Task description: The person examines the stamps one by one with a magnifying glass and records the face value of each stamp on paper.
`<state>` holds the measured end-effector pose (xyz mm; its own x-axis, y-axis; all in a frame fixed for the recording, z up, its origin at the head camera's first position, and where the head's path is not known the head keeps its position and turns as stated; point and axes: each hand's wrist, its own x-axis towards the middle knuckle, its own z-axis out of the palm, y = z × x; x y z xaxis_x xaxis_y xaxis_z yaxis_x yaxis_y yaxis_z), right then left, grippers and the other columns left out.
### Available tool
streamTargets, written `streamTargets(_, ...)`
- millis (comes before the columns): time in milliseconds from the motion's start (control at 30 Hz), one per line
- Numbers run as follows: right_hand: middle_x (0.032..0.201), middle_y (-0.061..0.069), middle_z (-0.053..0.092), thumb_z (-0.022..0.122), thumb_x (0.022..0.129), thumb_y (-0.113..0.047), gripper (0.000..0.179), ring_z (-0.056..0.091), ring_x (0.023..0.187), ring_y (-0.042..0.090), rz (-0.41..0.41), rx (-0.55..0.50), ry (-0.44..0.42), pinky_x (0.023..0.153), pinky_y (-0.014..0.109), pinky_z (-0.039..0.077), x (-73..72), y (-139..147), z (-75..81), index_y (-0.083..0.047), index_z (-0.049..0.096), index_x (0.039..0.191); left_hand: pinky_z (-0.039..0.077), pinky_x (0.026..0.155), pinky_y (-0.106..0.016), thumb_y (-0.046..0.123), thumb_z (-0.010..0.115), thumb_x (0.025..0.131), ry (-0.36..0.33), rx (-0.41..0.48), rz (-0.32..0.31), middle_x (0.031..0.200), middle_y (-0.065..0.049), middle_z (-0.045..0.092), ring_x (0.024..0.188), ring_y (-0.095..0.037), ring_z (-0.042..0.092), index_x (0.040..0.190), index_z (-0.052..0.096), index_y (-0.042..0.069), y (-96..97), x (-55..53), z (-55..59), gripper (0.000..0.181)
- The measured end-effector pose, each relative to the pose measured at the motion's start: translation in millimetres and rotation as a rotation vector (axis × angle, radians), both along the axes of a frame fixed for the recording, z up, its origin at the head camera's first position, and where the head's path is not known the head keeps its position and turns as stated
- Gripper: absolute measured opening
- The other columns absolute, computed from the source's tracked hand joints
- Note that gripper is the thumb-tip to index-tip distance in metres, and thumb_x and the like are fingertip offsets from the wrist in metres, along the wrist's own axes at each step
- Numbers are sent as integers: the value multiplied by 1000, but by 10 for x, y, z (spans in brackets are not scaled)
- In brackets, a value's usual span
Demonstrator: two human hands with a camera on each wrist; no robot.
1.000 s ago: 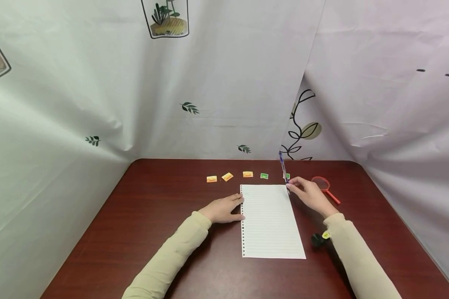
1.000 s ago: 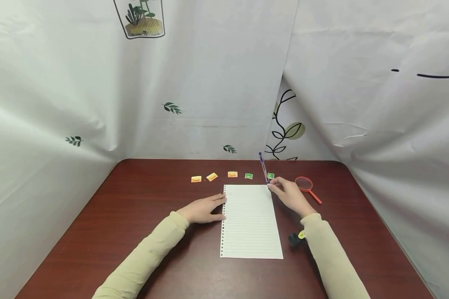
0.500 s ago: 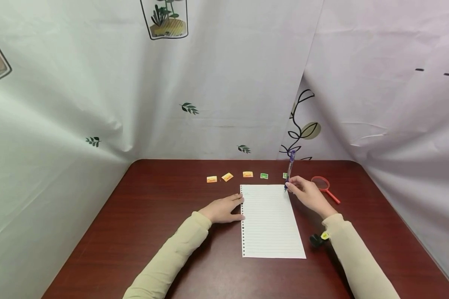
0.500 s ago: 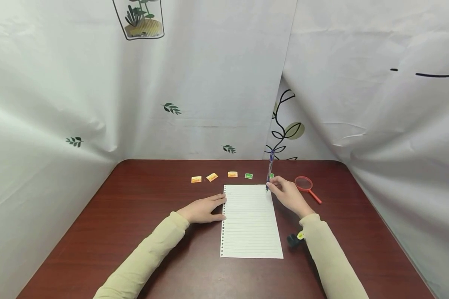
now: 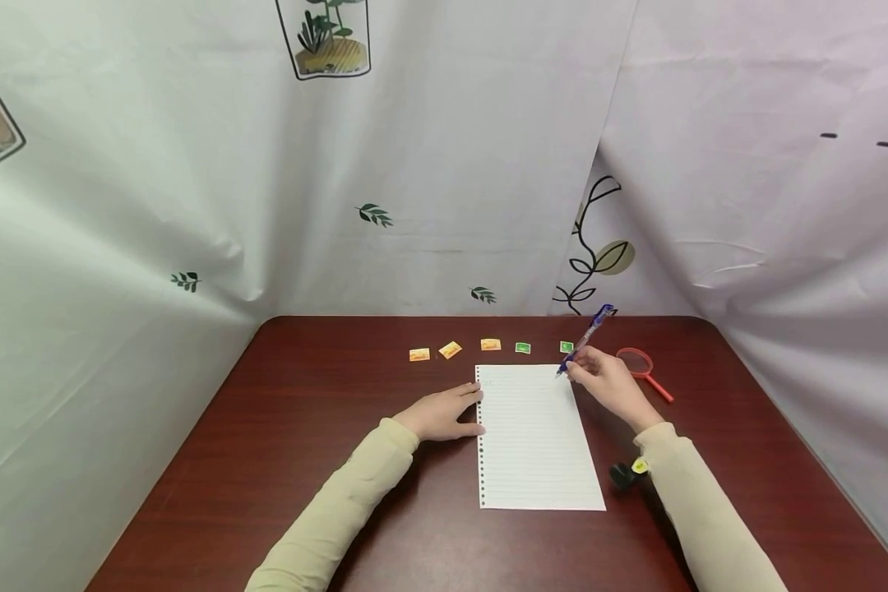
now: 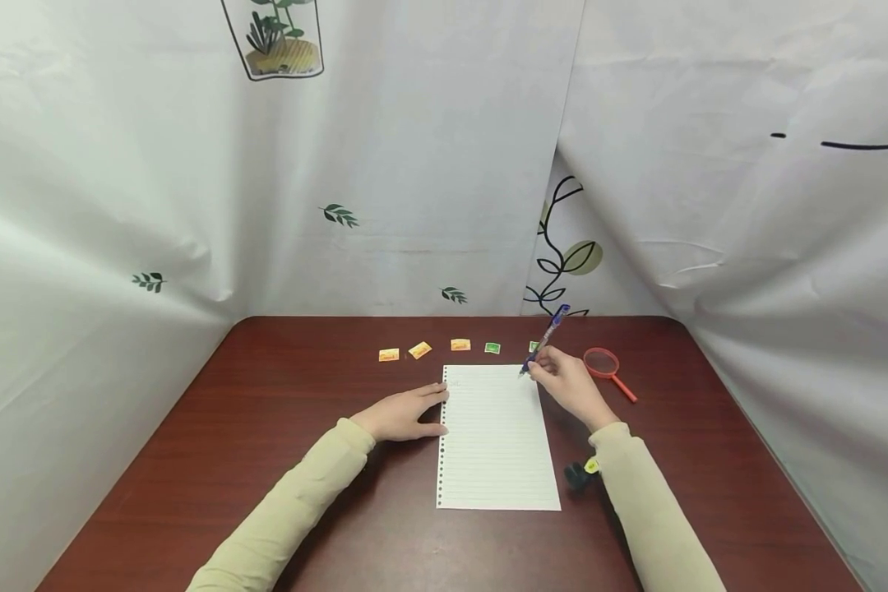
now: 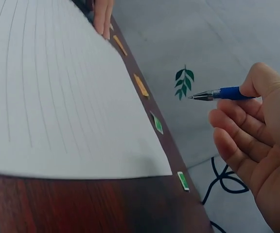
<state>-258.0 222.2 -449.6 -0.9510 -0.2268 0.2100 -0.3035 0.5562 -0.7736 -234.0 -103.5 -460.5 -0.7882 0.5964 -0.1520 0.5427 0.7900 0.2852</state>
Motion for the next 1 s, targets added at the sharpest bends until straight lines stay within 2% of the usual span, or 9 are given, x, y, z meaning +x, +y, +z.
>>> streamTargets(167, 99, 16, 72, 65, 97, -11, 21, 73, 89, 27, 4, -20, 14, 75, 38, 59, 22, -64, 38, 4, 65, 112, 35, 115, -37, 46, 64, 97, -5, -2, 1, 161, -7, 36, 148, -21, 33, 153, 44, 9, 2, -3, 7, 70)
streamTargets(367, 98, 12, 73, 65, 95, -9, 14, 71, 90, 24, 14, -26, 34, 78, 38, 58, 48, -163, 95, -2, 67, 107, 35, 115, -37, 46, 64, 98, -4, 4, -1, 161, -8, 35, 148, -21, 34, 153, 44, 9, 5, -18, -5, 70)
streamTargets(633, 94, 6, 72, 69, 92, -8, 8, 67, 85, 21, 4, -9, 66, 69, 34, 51, 35, -277, 123, -8, 68, 100, 36, 114, -37, 45, 66, 97, -8, 17, 2, 161, -8, 35, 147, -21, 35, 152, 46, 9, -1, -28, -37, 69)
streamTargets(833, 90, 4, 71, 70, 91, -10, 9, 65, 81, 20, -12, -33, 52, 67, 33, 50, 16, -359, 116, -9, 67, 99, 34, 115, -36, 46, 66, 96, -14, 23, 3, 161, -7, 35, 148, -20, 33, 152, 46, 9, -10, -35, -59, 70)
streamTargets(1000, 86, 3, 72, 70, 91, -10, 8, 66, 81, 19, -16, -63, 43, 68, 33, 49, 2, -431, 117, -8, 66, 98, 34, 115, -38, 49, 65, 96, -25, 38, 9, 164, -9, 29, 150, -22, 29, 155, 41, 11, -18, -42, -53, 74)
